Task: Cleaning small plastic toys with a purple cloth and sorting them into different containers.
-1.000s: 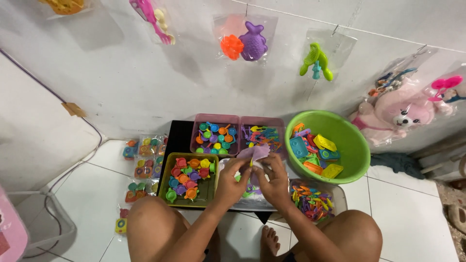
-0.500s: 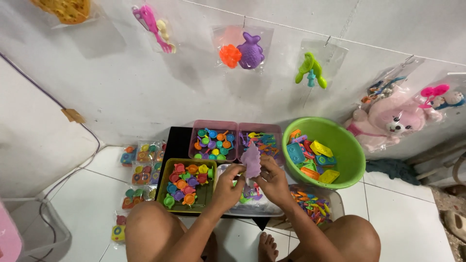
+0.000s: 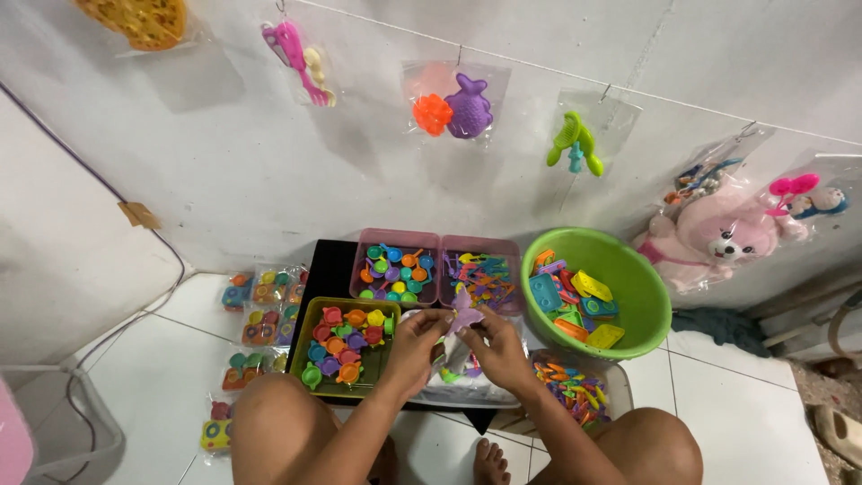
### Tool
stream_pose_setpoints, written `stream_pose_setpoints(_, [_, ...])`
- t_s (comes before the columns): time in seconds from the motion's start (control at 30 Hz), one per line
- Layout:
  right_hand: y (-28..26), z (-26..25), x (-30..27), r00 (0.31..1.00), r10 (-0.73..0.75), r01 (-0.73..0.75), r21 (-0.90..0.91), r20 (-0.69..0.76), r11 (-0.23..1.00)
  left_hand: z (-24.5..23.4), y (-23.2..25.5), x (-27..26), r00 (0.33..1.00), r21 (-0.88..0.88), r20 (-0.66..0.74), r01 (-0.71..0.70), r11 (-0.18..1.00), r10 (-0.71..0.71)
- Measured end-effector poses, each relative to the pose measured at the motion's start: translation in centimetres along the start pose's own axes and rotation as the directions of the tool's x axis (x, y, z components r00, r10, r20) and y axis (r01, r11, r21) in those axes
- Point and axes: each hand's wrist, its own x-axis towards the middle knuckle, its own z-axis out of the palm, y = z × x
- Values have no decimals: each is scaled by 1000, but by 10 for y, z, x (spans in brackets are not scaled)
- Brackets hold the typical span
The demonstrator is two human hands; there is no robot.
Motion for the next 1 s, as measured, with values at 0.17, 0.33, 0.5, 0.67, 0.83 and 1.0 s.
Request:
stream_pose_setpoints(0.17, [-9,12,-1,996,-82,78,-103,-36,992,8,21,-15,1000,-102,31,7,995,-4])
stream_pose_setpoints(0.33, [-6,19,4,982,-178,153,-307,-57,939,-2,3,-1,998,-164,52,52,985,-45])
stream_pose_setpoints(0.5, [-24,29,3,976,-178,140,-271,-122,952,-4,-17,12,999,-202,-27,23,979,-29])
stream_pose_setpoints(0.67, [-7,29,-5,978,-171,155,-133,-120,979,5,18,-5,999,-179,-6,30,983,-32])
stream_pose_setpoints(0.83, [16,20,-1,974,-185,163,-166,-132,973,-5,-11,10,995,-196,9,98,976,-98])
stream_pose_setpoints(1.0, [2,23,2,918,-362,291,-343,-162,893,-4,-6,10,997,-160,-6,75,984,-77])
